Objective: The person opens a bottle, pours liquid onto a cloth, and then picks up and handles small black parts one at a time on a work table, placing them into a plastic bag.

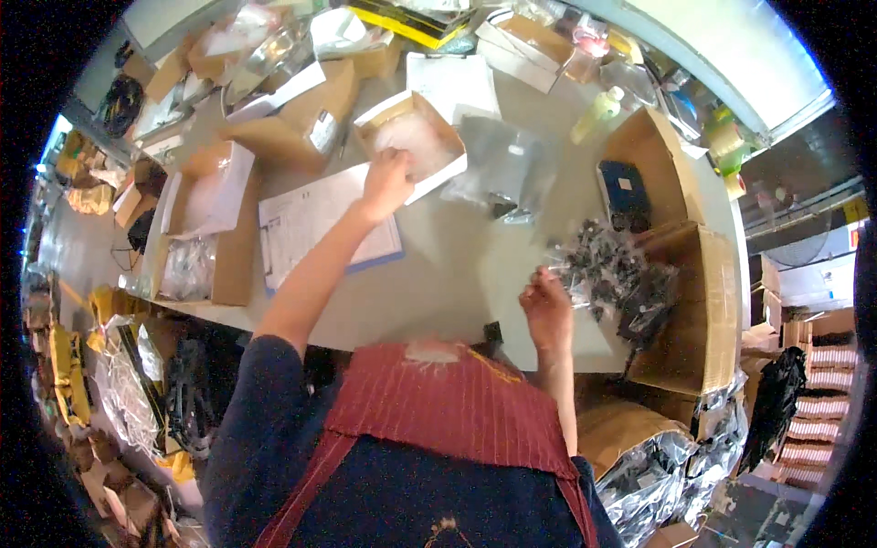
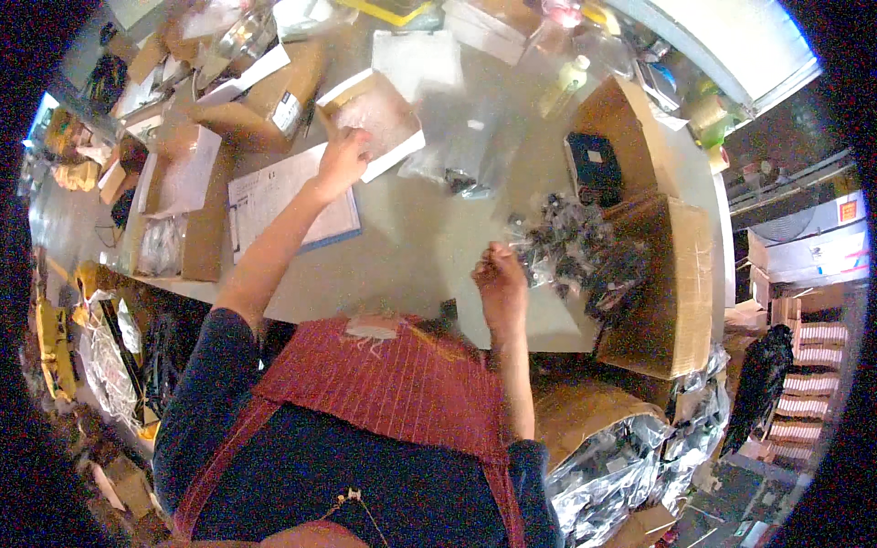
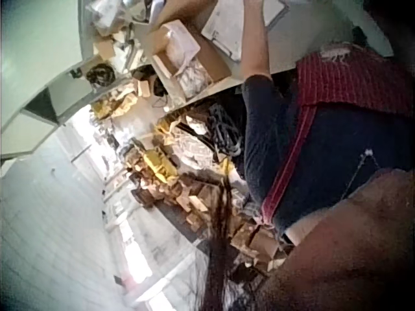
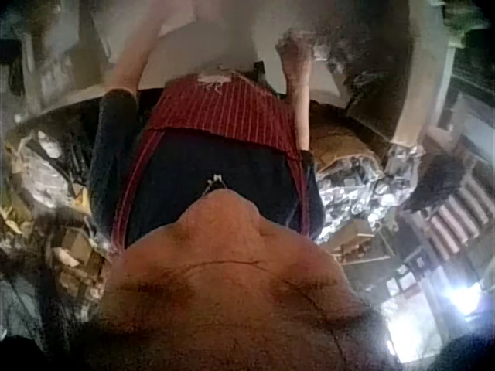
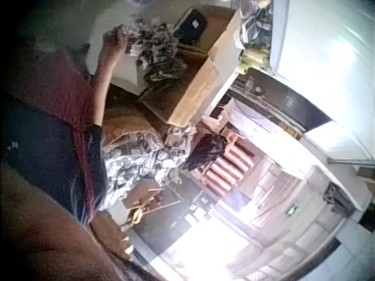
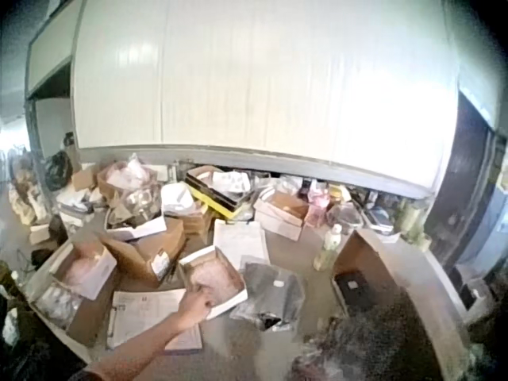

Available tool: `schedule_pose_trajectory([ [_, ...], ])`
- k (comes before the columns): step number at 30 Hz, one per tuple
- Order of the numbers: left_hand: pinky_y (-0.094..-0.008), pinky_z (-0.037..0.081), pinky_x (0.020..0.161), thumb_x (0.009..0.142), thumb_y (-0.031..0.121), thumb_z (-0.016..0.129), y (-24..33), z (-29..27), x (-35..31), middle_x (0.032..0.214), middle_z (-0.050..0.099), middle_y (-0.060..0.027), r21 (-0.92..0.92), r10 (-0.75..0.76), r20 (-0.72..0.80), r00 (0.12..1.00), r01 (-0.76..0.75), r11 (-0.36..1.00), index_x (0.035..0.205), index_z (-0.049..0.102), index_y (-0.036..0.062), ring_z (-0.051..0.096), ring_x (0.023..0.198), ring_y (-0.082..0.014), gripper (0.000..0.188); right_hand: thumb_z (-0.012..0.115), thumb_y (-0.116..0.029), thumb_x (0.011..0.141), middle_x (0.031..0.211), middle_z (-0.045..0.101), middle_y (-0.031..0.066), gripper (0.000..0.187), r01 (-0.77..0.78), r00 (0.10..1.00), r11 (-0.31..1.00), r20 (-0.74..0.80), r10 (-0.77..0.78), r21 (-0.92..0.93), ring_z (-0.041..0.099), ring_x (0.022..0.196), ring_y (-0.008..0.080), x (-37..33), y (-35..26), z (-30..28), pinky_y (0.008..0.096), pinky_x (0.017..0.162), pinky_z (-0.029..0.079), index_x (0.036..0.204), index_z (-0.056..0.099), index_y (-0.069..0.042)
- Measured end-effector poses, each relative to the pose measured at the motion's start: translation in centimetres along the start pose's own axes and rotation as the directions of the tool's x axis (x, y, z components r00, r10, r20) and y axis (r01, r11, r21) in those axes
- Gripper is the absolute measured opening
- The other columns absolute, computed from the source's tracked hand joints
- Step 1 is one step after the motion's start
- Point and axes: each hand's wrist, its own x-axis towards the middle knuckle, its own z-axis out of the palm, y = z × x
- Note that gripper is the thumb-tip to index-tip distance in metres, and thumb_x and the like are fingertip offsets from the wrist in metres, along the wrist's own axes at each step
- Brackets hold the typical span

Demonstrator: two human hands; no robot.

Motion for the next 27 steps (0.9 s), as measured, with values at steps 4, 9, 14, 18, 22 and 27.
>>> schedule_pose_trajectory([
  [4, -0.0455, 0.052, 0.084, 0.077, 0.01, 0.061, -3.3, 2.1, 2.8, 0.108, 0.065, -0.0231, 0.261, -0.189, 0.3, 0.935, 0.11, 0.959, 0.102, 0.067, 0.0027, 0.064, 0.097, -0.0403, 0.027, 0.061, -0.011, 0.091, 0.094, 0.061, 0.0047, 0.02, -0.035, 0.998, 0.955, -0.055, 0.02, -0.294, 0.058, 0.078, 0.0153, 0.1, 1.5, 3.7, 0.0306, 0.072, 0.046, 0.11, 0.059, -0.004],
  [9, -0.0424, 0.051, 0.079, 0.081, 0.021, 0.066, -3.4, 1.3, 4.3, 0.096, 0.07, -0.017, -0.064, -0.173, 0.325, 0.93, 0.205, 0.977, 0.091, 0.074, 0.0066, 0.066, 0.088, -0.0354, 0.019, 0.06, -0.01, 0.09, 0.095, 0.061, 0.006, 0.021, -0.026, 0.995, 0.915, -0.099, -0.016, -0.403, 0.058, 0.079, 0.015, 0.1, 0.7, 2.2, 0.0298, 0.075, 0.048, 0.109, 0.06, -0.002],
  [14, -0.0357, 0.051, 0.074, 0.088, 0.024, 0.063, -5.2, 0.1, 4.9, 0.092, 0.071, -0.0149, -0.281, -0.24, 0.257, 0.936, 0.31, 0.909, 0.099, 0.074, 0.0073, 0.068, 0.084, -0.0276, 0.023, 0.057, -0.024, 0.096, 0.102, 0.066, 0.0096, 0.031, -0.053, 0.999, 0.951, -0.028, 0.047, -0.305, 0.063, 0.087, 0.0192, 3.2, -0.5, 0.6, 0.0328, 0.08, 0.05, 0.116, 0.061, -0.001],
  [18, -0.0332, 0.051, 0.075, 0.09, 0.022, 0.064, -6.1, -1.3, 4.2, 0.093, 0.072, -0.0133, -0.339, -0.21, 0.135, 0.968, 0.244, 0.908, 0.1, 0.074, 0.0066, 0.069, 0.082, -0.0244, 0.021, 0.044, -0.041, 0.103, 0.105, 0.065, 0.01, 0.045, -0.129, 0.979, 0.981, 0.142, 0.15, -0.148, 0.062, 0.091, 0.023, 4.6, -1.2, 4.3, 0.0373, 0.084, 0.049, 0.119, 0.058, -0.001],
  [22, -0.0286, 0.051, 0.076, 0.09, 0.016, 0.065, -4.7, -2.3, 4.0, 0.095, 0.073, -0.0074, -0.484, -0.345, 0.17, 0.923, 0.383, 0.787, 0.101, 0.073, 0.0056, 0.069, 0.084, -0.0175, 0.017, 0.039, -0.044, 0.104, 0.104, 0.065, 0.0106, 0.049, -0.14, 0.964, 0.981, 0.207, 0.166, -0.135, 0.062, 0.091, 0.0241, 5.8, -1.7, 6.6, 0.0379, 0.086, 0.049, 0.118, 0.057, -0.001],
  [27, -0.025, 0.052, 0.077, 0.088, 0.008, 0.067, -1.8, -3.4, 1.9, 0.094, 0.071, -0.0031, -0.726, -0.367, 0.259, 0.893, 0.431, 0.536, 0.103, 0.072, 0.0033, 0.066, 0.086, -0.0111, 0.016, 0.047, -0.035, 0.102, 0.103, 0.065, 0.0118, 0.041, -0.116, 0.952, 0.968, 0.253, 0.173, -0.222, 0.063, 0.088, 0.0228, 4.7, -1.4, 7.5, 0.0363, 0.084, 0.049, 0.117, 0.057, 0.001],
])
